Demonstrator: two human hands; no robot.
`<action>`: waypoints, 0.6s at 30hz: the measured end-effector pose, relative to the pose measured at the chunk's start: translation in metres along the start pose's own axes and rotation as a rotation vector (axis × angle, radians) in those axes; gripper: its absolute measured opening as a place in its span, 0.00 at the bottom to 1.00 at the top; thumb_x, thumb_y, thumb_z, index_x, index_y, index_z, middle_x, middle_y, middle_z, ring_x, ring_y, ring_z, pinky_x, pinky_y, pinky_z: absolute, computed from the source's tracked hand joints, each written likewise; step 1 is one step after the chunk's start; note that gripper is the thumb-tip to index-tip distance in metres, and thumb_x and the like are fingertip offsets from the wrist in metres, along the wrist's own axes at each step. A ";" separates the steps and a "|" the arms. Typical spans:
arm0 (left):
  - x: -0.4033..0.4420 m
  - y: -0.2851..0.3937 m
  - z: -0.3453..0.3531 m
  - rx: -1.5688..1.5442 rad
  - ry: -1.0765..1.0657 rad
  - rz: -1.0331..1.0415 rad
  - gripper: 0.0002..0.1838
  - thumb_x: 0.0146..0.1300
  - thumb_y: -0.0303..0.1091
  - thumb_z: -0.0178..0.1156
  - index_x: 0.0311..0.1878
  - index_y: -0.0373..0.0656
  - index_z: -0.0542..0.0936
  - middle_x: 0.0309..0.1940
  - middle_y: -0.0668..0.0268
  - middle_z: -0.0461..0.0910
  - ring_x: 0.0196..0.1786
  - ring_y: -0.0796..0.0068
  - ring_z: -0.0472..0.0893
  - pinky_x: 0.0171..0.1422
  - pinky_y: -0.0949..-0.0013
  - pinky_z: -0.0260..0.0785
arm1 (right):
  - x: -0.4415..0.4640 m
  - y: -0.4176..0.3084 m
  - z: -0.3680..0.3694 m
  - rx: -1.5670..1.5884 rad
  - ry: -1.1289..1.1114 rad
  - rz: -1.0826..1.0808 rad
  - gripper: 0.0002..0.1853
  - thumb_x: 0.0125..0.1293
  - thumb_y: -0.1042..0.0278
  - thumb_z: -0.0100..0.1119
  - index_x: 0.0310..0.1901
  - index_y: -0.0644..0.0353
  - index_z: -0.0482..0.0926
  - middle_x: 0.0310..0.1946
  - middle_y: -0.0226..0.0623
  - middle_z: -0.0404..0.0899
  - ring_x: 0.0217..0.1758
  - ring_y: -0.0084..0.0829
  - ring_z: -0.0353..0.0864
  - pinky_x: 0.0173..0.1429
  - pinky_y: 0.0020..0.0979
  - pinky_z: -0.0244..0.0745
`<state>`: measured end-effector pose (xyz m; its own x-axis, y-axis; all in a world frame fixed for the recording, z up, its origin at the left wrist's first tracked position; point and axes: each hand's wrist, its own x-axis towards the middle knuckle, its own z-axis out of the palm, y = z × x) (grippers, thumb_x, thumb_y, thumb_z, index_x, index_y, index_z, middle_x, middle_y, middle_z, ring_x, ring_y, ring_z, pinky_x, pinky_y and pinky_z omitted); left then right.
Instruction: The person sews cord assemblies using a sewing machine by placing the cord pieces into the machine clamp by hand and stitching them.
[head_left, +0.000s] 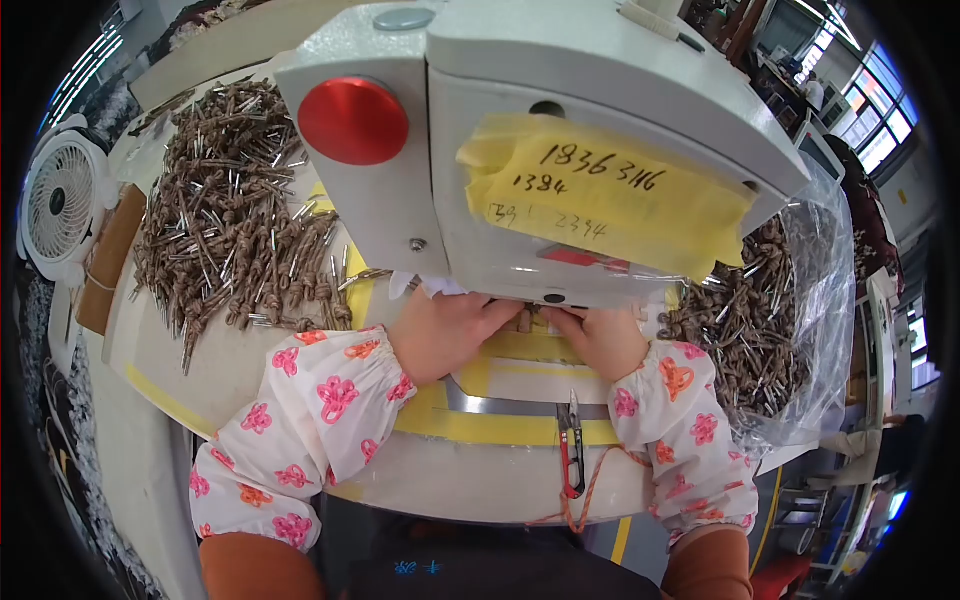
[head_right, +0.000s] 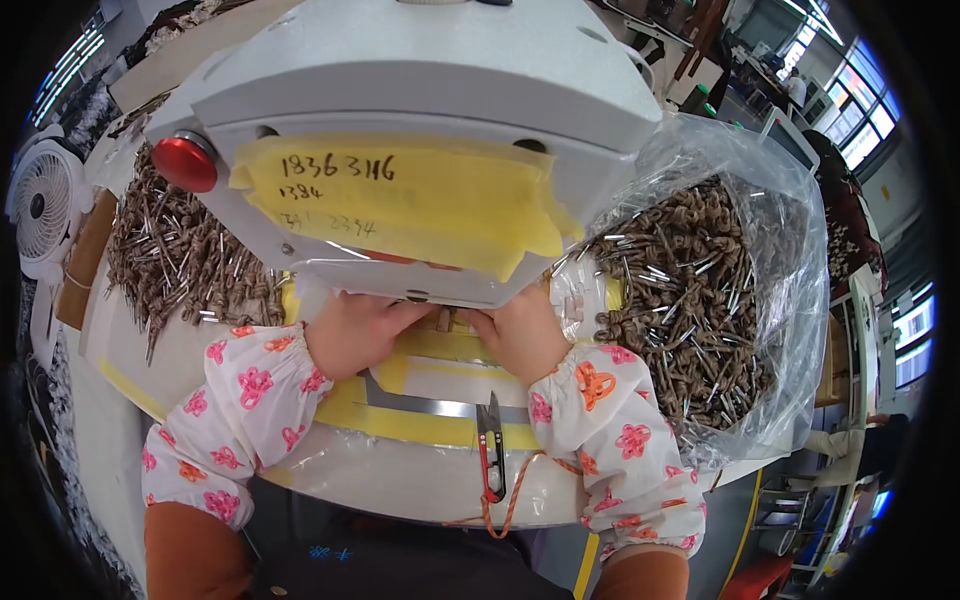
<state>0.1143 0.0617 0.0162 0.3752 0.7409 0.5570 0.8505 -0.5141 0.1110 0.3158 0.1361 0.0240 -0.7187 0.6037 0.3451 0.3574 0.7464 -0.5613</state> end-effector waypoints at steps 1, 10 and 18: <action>-0.001 0.000 0.001 -0.002 -0.047 -0.009 0.18 0.48 0.26 0.55 0.45 0.50 0.78 0.43 0.66 0.77 0.51 0.63 0.75 0.52 0.62 0.68 | -0.003 -0.001 0.003 -0.024 0.023 -0.008 0.13 0.50 0.75 0.62 0.40 0.61 0.79 0.38 0.45 0.78 0.45 0.50 0.74 0.49 0.43 0.69; -0.001 -0.003 -0.005 -0.027 -0.012 0.018 0.18 0.48 0.26 0.55 0.44 0.51 0.79 0.45 0.69 0.76 0.49 0.68 0.77 0.45 0.66 0.72 | -0.008 -0.005 0.008 -0.170 0.118 -0.111 0.04 0.45 0.79 0.58 0.26 0.64 0.79 0.31 0.46 0.76 0.39 0.50 0.74 0.42 0.44 0.71; -0.004 -0.006 0.001 -0.038 -0.056 -0.039 0.19 0.48 0.26 0.55 0.45 0.53 0.79 0.46 0.71 0.77 0.49 0.69 0.77 0.40 0.67 0.72 | -0.009 -0.008 0.007 -0.194 0.131 -0.115 0.06 0.41 0.80 0.56 0.26 0.65 0.79 0.34 0.48 0.75 0.43 0.51 0.72 0.44 0.46 0.70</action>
<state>0.1077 0.0623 0.0128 0.3632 0.7829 0.5052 0.8505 -0.5000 0.1634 0.3150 0.1233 0.0200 -0.6820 0.5336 0.5001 0.3947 0.8443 -0.3625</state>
